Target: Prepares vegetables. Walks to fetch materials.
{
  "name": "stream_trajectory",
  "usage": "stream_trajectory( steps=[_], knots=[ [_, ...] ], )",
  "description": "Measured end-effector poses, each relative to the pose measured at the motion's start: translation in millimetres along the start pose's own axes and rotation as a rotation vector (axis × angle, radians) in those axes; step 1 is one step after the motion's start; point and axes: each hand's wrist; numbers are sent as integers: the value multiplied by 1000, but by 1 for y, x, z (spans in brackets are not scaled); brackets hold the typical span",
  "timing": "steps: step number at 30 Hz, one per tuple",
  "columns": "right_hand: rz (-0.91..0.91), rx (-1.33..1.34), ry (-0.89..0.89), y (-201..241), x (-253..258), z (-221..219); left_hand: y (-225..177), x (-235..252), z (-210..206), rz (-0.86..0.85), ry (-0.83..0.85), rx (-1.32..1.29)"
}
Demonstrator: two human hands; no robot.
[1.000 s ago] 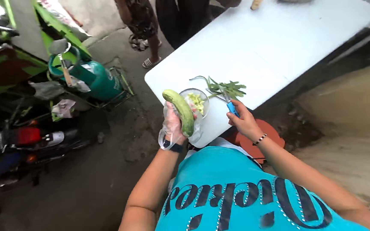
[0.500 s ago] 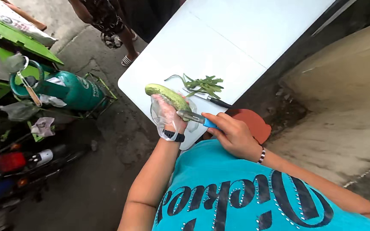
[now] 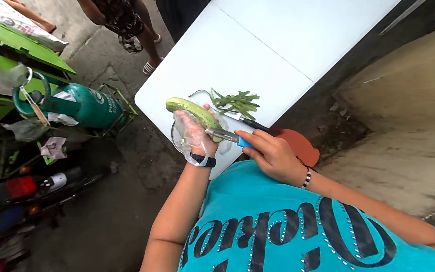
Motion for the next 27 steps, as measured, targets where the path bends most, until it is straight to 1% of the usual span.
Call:
stream_trajectory(
  steps=[3, 6, 10, 13, 15, 21, 25, 27],
  knots=[
    [4, 2, 8, -3, 2, 3, 1, -2, -2, -6, 27, 5],
    [7, 10, 20, -7, 3, 3, 2, 4, -11, -5, -68, -29],
    [-9, -2, 31, -9, 5, 2, 4, 7, -15, -22, -128, 7],
    [-18, -26, 26, -9, 6, 2, 4, 2, -9, -15, -68, 54],
    [-19, -30, 23, -10, 6, 1, 4, 1, -8, -12, -57, 64],
    [-7, -31, 23, -12, 5, 0, 8, 4, -3, -19, -17, 30],
    [3, -32, 14, -13, 6, -1, 12, 8, 2, 15, -1, -16],
    [3, -30, 7, -13, 5, -2, 12, 8, 2, 17, -28, -10]
  ],
)
Point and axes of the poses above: each hand's wrist, its own x-axis towards the middle knuckle, its own z-axis out of the back of the hand, y = z × x, and after that the axes turned 5 degrees about -x, right-handed
